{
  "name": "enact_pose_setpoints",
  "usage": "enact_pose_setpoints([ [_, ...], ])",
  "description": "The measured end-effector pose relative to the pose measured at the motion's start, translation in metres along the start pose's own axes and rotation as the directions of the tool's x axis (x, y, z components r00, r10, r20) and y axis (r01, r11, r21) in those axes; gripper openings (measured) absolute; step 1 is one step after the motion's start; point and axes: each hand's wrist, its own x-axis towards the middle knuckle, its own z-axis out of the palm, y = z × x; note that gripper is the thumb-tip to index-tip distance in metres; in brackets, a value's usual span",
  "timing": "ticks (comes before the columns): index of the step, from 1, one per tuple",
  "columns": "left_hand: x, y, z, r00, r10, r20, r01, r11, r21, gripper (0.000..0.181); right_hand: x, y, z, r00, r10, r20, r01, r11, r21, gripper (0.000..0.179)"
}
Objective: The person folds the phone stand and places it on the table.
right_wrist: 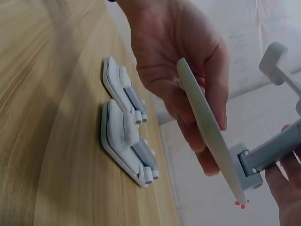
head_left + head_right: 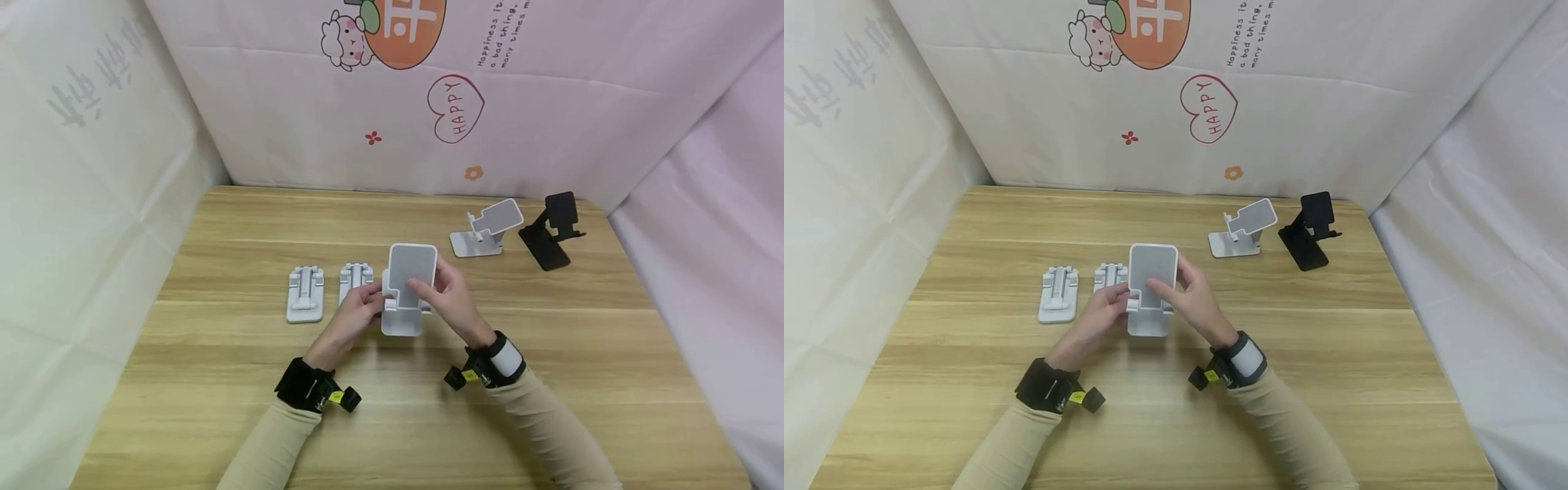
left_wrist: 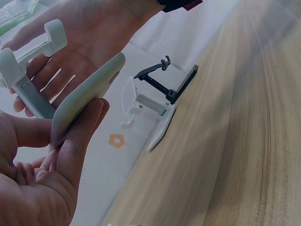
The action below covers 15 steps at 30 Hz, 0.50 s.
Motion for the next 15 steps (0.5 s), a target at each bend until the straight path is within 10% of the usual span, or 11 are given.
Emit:
enact_pose_setpoints([
  [15, -0.0013, 0.0005, -0.0013, 1.000, 0.001, -0.012, -0.001, 1.000, -0.004, 0.047, 0.0011, 0.0069, -0.0045, 0.997, -0.011, 0.075, 0.017, 0.997, -0.076, 0.051],
])
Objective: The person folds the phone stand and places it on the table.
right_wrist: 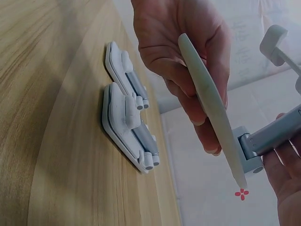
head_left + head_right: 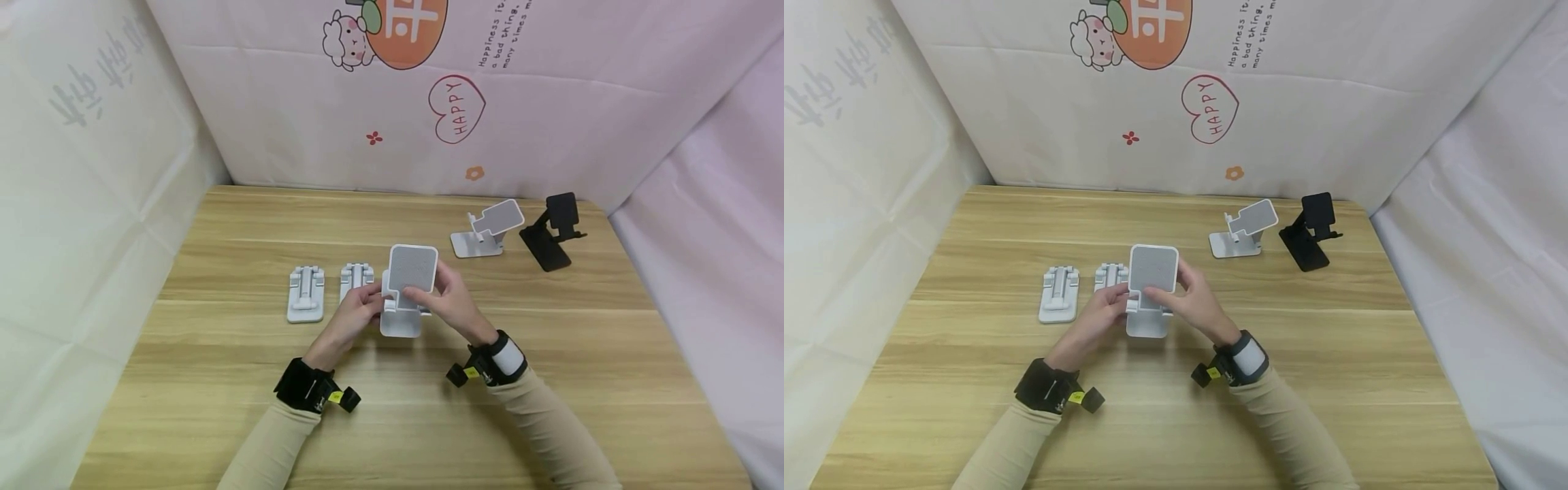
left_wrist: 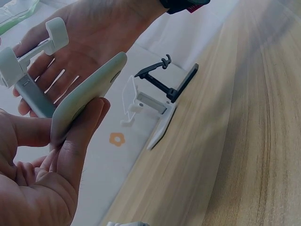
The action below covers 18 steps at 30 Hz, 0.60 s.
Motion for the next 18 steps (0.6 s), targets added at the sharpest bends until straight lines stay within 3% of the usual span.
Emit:
enact_pose_setpoints([
  [10, 0.000, -0.001, 0.000, 1.000, -0.003, 0.004, 0.003, 1.000, 0.003, 0.046, 0.001, -0.002, 0.000, 0.999, -0.042, -0.019, 0.041, 0.999, -0.035, 0.049],
  [18, 0.000, 0.000, 0.001, 1.000, -0.008, 0.019, 0.008, 1.000, -0.010, 0.045, -0.001, -0.023, 0.004, 0.998, -0.061, -0.023, 0.059, 0.995, -0.077, 0.045],
])
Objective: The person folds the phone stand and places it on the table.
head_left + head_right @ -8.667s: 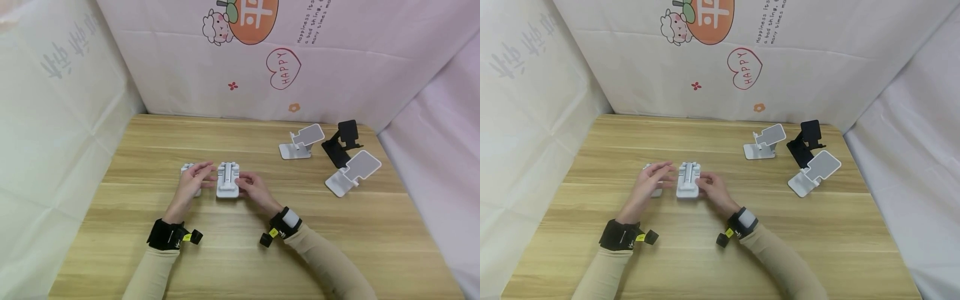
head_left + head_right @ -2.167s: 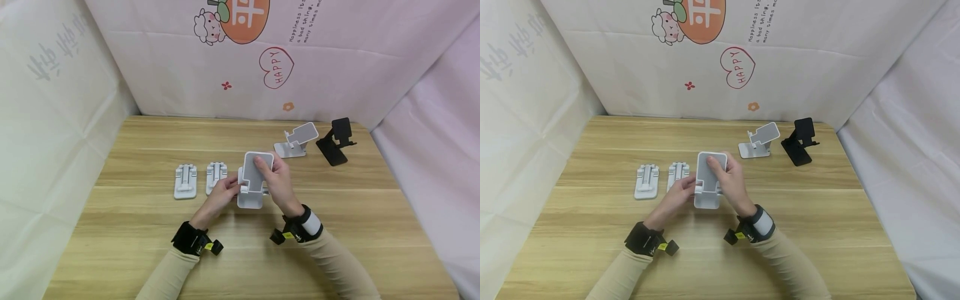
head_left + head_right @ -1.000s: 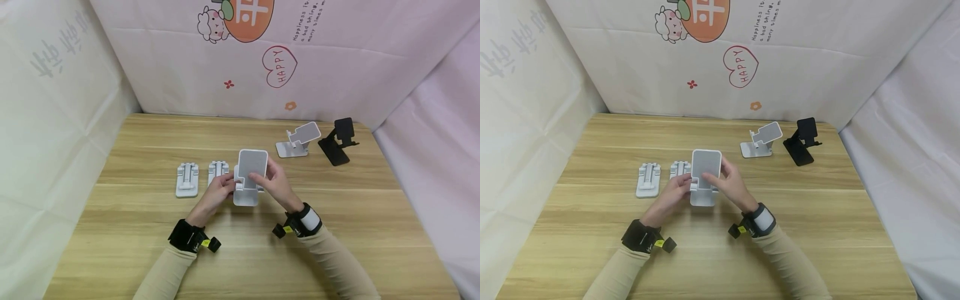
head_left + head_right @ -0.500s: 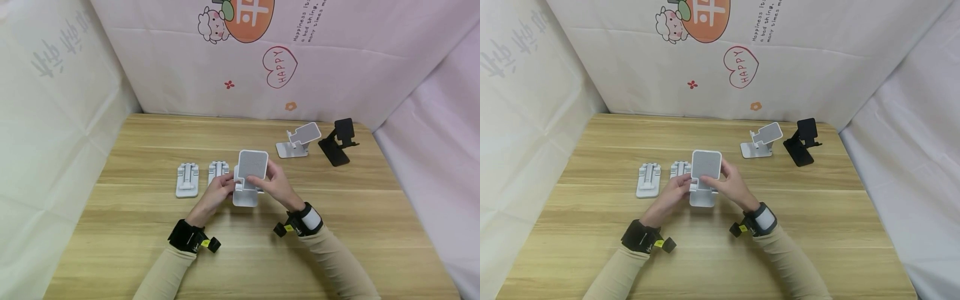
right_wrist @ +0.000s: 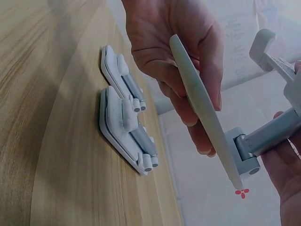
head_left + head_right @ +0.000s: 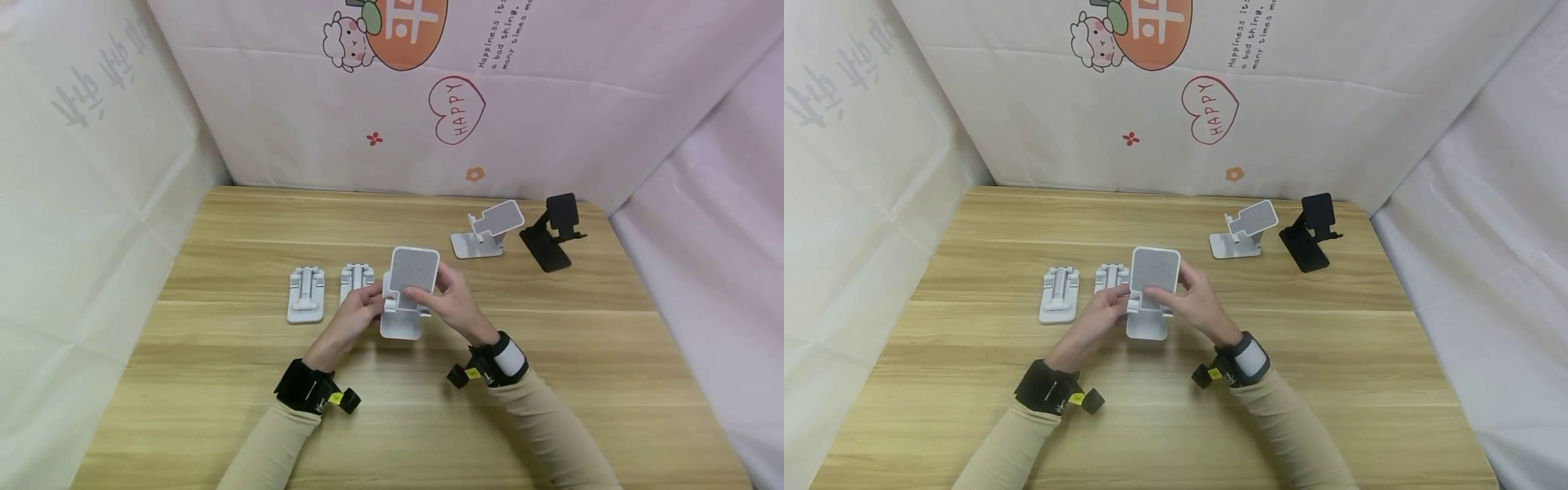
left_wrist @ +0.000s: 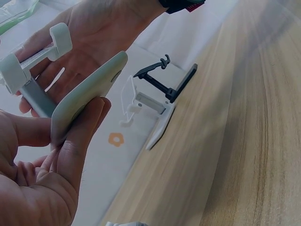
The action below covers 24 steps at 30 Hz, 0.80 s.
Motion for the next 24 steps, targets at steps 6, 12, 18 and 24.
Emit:
enact_pose_setpoints([
  [6, -0.0005, 0.0009, 0.0002, 0.999, 0.005, 0.035, -0.005, 1.000, -0.004, 0.045, -0.0006, -0.0014, -0.0003, 1.000, 0.007, -0.008, -0.007, 1.000, -0.023, 0.043],
  [12, 0.0016, -0.0026, -0.0003, 0.999, -0.001, 0.044, 0.000, 1.000, 0.004, 0.045, -0.0012, 0.0001, -0.0001, 1.000, -0.004, -0.020, 0.003, 0.999, -0.049, 0.040],
  [18, 0.0004, -0.0020, 0.0005, 0.999, 0.008, 0.054, -0.009, 1.000, 0.020, 0.043, -0.0006, 0.0025, -0.0002, 1.000, -0.017, -0.025, 0.015, 0.998, -0.063, 0.037],
  [24, 0.0000, -0.0027, 0.0008, 0.997, 0.025, 0.074, -0.026, 0.999, 0.020, 0.042, -0.0003, 0.0038, 0.0001, 0.998, -0.046, -0.036, 0.044, 0.997, -0.068, 0.034],
])
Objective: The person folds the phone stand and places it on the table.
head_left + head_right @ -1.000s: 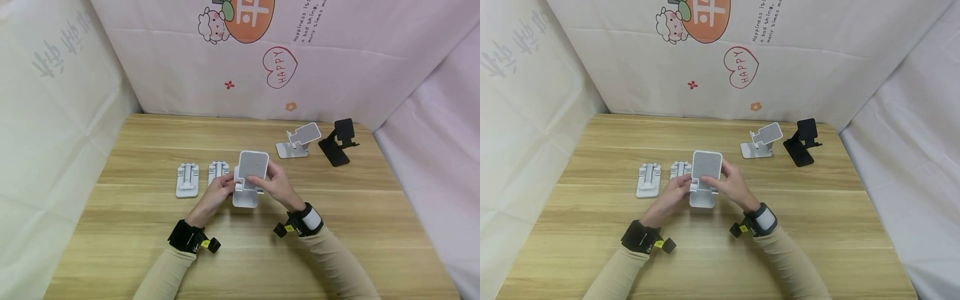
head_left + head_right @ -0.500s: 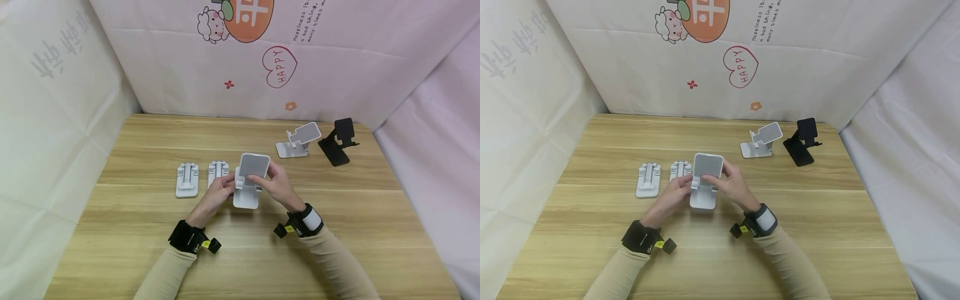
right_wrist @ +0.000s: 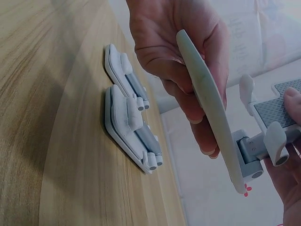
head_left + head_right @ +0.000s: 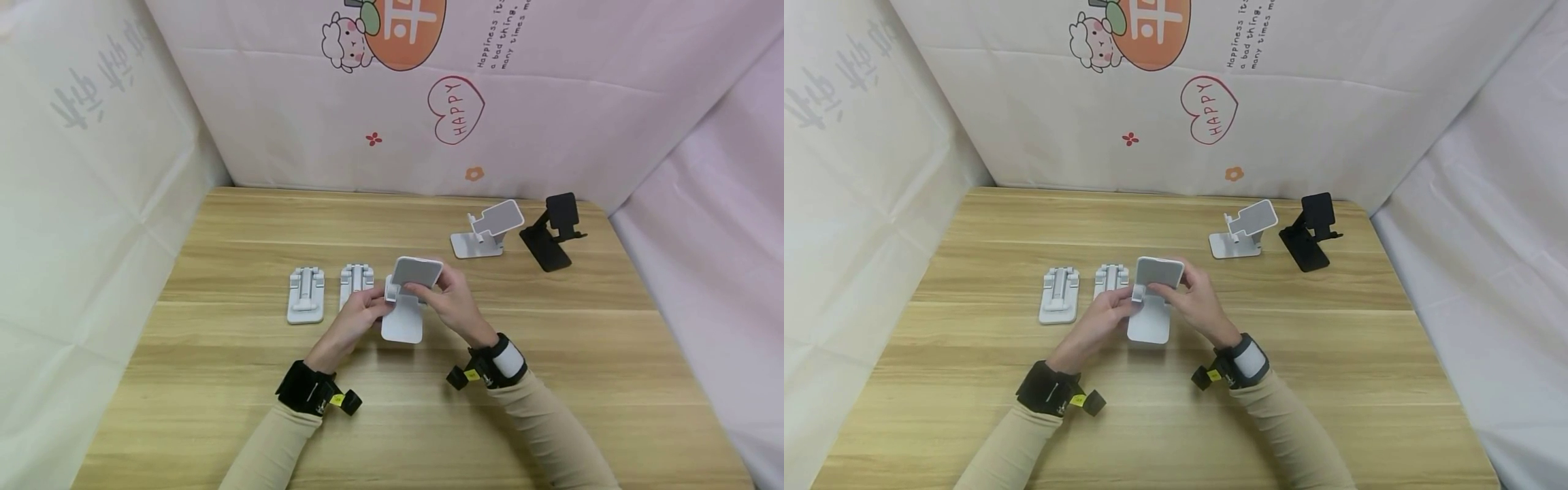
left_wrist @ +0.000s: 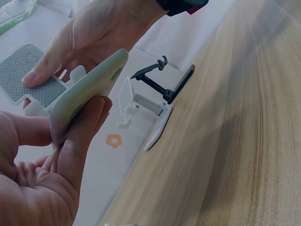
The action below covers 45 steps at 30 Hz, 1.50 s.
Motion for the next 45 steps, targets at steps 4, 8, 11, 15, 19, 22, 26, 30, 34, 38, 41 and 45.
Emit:
enact_pose_setpoints([
  [4, -0.002, 0.000, 0.000, 1.000, 0.010, 0.015, -0.010, 1.000, -0.001, 0.041, 0.000, 0.001, 0.001, 1.000, -0.016, -0.013, 0.016, 1.000, -0.011, 0.034],
  [8, -0.002, 0.000, 0.000, 1.000, 0.007, 0.011, -0.007, 1.000, -0.002, 0.040, 0.001, 0.002, 0.002, 0.999, -0.036, -0.022, 0.035, 0.999, -0.023, 0.033],
  [11, -0.002, 0.000, 0.000, 1.000, -0.006, 0.002, 0.006, 1.000, -0.003, 0.041, 0.001, 0.003, 0.002, 0.998, -0.054, -0.029, 0.053, 0.998, -0.028, 0.033],
  [15, -0.003, 0.001, 0.002, 1.000, -0.023, -0.009, 0.023, 1.000, -0.005, 0.042, 0.002, 0.001, 0.002, 0.997, -0.070, -0.038, 0.068, 0.997, -0.042, 0.033],
  [19, -0.004, 0.002, 0.002, 0.999, -0.031, -0.013, 0.031, 1.000, -0.003, 0.041, 0.002, 0.000, 0.002, 0.996, -0.072, -0.048, 0.069, 0.996, -0.061, 0.033],
  [22, -0.004, 0.002, 0.003, 0.999, -0.036, -0.014, 0.036, 0.999, -0.007, 0.041, 0.002, 0.000, 0.002, 0.995, -0.081, -0.053, 0.076, 0.994, -0.077, 0.032],
  [26, -0.003, 0.000, 0.003, 0.999, -0.043, -0.010, 0.043, 0.999, -0.014, 0.039, 0.001, 0.001, 0.002, 0.993, -0.099, -0.061, 0.093, 0.991, -0.091, 0.031],
  [30, -0.002, 0.000, 0.003, 0.999, -0.035, -0.003, 0.035, 0.999, -0.014, 0.039, 0.001, 0.003, 0.002, 0.991, -0.116, -0.071, 0.109, 0.990, -0.095, 0.030],
  [34, -0.002, 0.000, 0.004, 0.999, -0.034, -0.003, 0.034, 0.999, -0.015, 0.039, 0.002, 0.005, 0.002, 0.989, -0.125, -0.078, 0.117, 0.989, -0.091, 0.030],
  [38, -0.002, 0.000, 0.004, 0.999, -0.034, -0.004, 0.034, 0.999, -0.011, 0.038, 0.002, 0.005, 0.002, 0.988, -0.131, -0.078, 0.124, 0.988, -0.091, 0.031],
  [41, -0.002, 0.000, 0.003, 0.999, -0.046, -0.017, 0.046, 0.999, -0.004, 0.038, 0.002, 0.005, 0.002, 0.990, -0.125, -0.070, 0.119, 0.989, -0.087, 0.031],
  [45, -0.003, 0.001, 0.002, 0.998, -0.054, -0.044, 0.055, 0.998, 0.036, 0.041, 0.001, 0.014, 0.001, 0.993, -0.111, -0.045, 0.109, 0.993, -0.044, 0.031],
])
